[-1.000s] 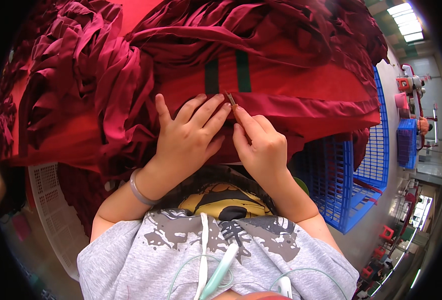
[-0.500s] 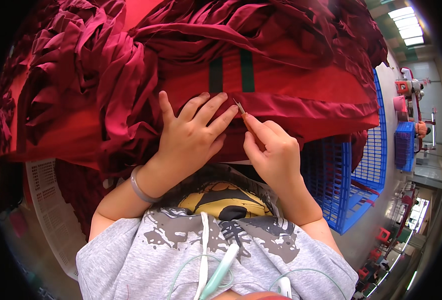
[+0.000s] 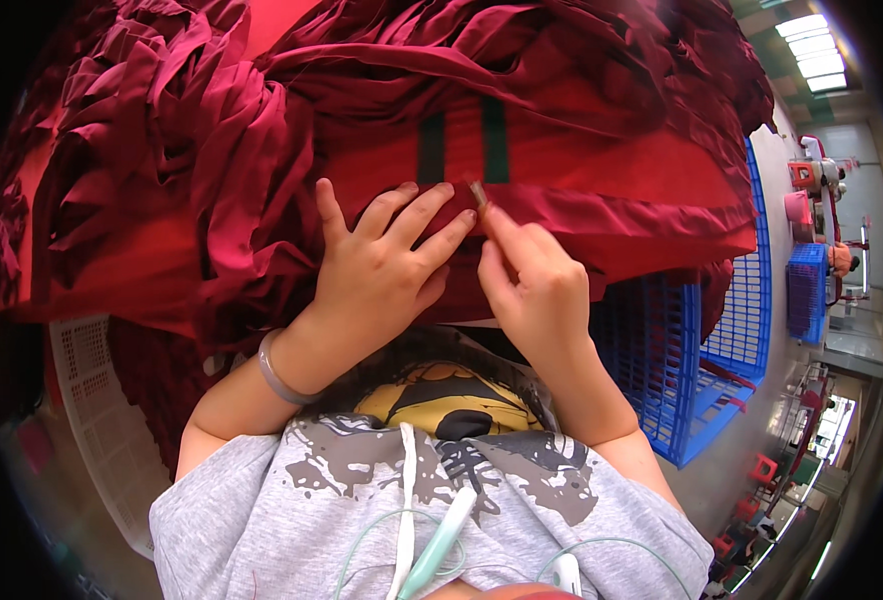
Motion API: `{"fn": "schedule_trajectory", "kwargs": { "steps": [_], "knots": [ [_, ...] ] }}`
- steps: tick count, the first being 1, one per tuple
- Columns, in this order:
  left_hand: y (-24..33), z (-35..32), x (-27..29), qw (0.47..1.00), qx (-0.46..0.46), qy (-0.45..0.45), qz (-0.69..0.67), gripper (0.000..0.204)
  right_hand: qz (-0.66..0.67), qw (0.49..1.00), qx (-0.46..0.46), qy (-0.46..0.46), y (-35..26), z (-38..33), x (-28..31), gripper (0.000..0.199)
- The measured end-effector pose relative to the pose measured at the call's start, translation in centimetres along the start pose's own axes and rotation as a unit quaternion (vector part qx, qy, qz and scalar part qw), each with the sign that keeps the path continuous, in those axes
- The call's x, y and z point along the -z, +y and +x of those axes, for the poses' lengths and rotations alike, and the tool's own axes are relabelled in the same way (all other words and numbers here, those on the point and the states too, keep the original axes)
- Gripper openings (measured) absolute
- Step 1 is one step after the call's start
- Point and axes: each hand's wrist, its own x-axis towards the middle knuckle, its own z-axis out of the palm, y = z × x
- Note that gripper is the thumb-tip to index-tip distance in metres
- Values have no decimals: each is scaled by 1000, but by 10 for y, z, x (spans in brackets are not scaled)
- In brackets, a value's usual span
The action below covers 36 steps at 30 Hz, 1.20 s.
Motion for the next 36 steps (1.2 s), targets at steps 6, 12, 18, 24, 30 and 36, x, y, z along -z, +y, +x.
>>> {"fn": "schedule_trajectory", "kwargs": {
  "steps": [6, 12, 18, 24, 30, 36],
  "knots": [
    [0, -1, 1, 1000, -3, -3, -16, 54, 80, 992, 12, 97, 9, 19, 7, 27],
    [-1, -3, 2, 1000, -3, -2, -12, 54, 28, 995, 0, -93, 14, 49, -1, 11],
    [-3, -4, -2, 1000, -8, 4, 4, 51, 131, 990, 7, 59, 25, 57, -12, 5],
    [-3, -3, -6, 999, -11, 43, 10, 45, 102, 992, -66, -17, 33, 53, 1, 13],
    [-18, -12, 45, 983, 16, 180, -29, 4, 199, 965, -145, 94, 43, 48, 19, 15],
    [-61, -7, 119, 914, 93, 380, 102, 6, 254, 938, -173, 161, 73, 30, 38, 37]
  ]
}}
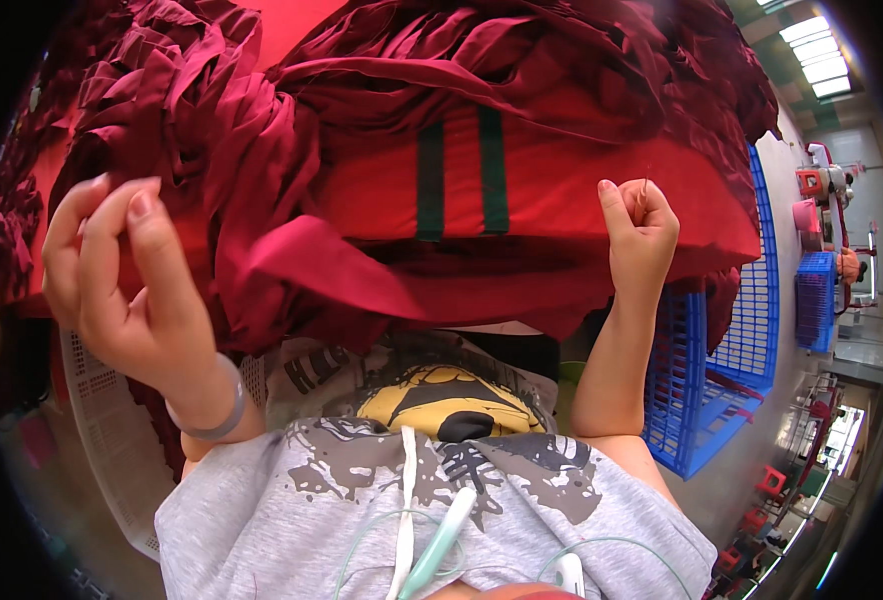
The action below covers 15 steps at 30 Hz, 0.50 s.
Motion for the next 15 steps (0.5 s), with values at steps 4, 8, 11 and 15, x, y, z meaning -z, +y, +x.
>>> {"fn": "schedule_trajectory", "kwargs": {
  "steps": [4, 8, 11, 15],
  "knots": [
    [64, 15, -57, 985, -53, -150, -65, 21, 43, 999, -17, -16, 0, -9, -6, 45],
    [81, -14, -148, 977, -91, -193, -23, 25, 46, 998, -12, -39, -9, -19, -5, 47],
    [78, -15, -155, 962, -108, -251, -3, 17, 79, 994, -55, -57, -15, -25, 9, 39],
    [71, -2, -113, 918, -119, -339, -166, 7, 195, 949, -215, -125, -7, -33, 20, 38]
  ]
}}
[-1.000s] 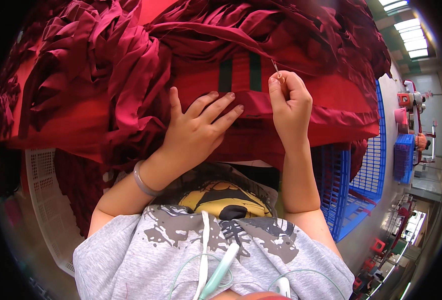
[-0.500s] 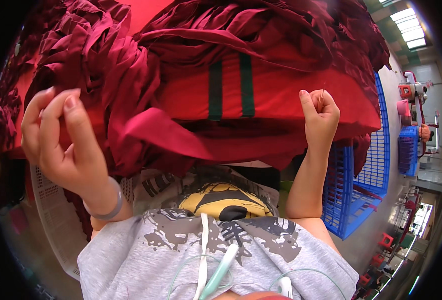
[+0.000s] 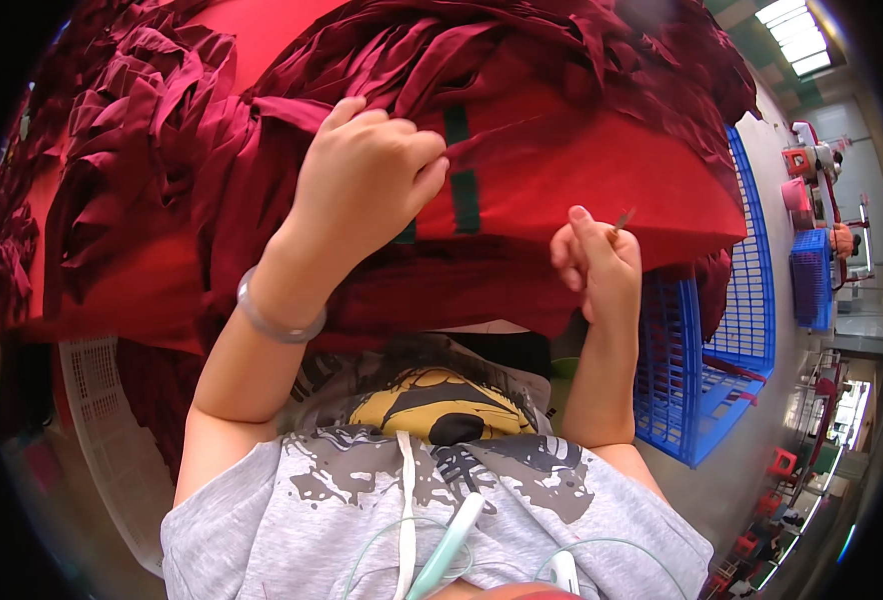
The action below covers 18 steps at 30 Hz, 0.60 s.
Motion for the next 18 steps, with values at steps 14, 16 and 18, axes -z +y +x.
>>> {"fn": "schedule_trajectory", "kwargs": {
  "steps": [14, 16, 18],
  "knots": [
    [-12, -92, 66, 963, 131, 39, -233, 19, 567, 790, 9, -234, -48, 115, 41, 27],
    [-20, -101, 77, 949, 213, 63, -222, 22, 572, 804, 44, -153, -53, 133, 104, 23],
    [-23, -94, 72, 939, 217, 76, -255, 24, 536, 840, 55, -68, -57, 137, 185, 18]
  ]
}}
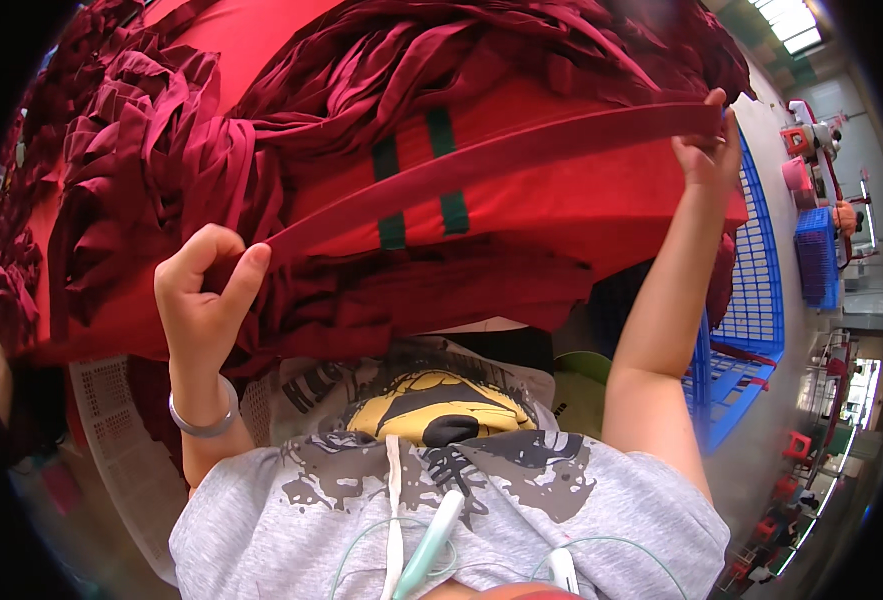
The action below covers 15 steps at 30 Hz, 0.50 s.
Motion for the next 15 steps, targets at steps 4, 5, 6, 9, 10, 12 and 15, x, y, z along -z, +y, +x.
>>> {"fn": "schedule_trajectory", "kwargs": {
  "steps": [4, 5, 6, 9, 10, 12, 15],
  "knots": [
    [1, 8, -16, 996, -44, 23, 73, 22, -192, 925, 215, 247, -70, 8, 43, 19],
    [1, 10, -18, 994, -41, 36, 93, 21, -190, 907, 245, 283, -105, 3, 64, 22],
    [1, 12, -20, 991, -36, 50, 115, 20, -215, 910, 221, 278, -133, -6, 81, 22],
    [2, 14, -29, 983, -29, 64, 170, 19, -361, 865, 113, 331, -176, -12, 96, 16],
    [2, 15, -32, 978, -26, 62, 198, 20, -408, 840, 70, 351, -181, -14, 98, 15],
    [-3, 17, -36, 962, -71, 64, 256, 20, -389, 841, 119, 357, -193, -4, 107, 11],
    [-8, 17, -43, 942, -69, 56, 324, 25, -305, 890, 166, 296, -208, 9, 108, 15]
  ]
}}
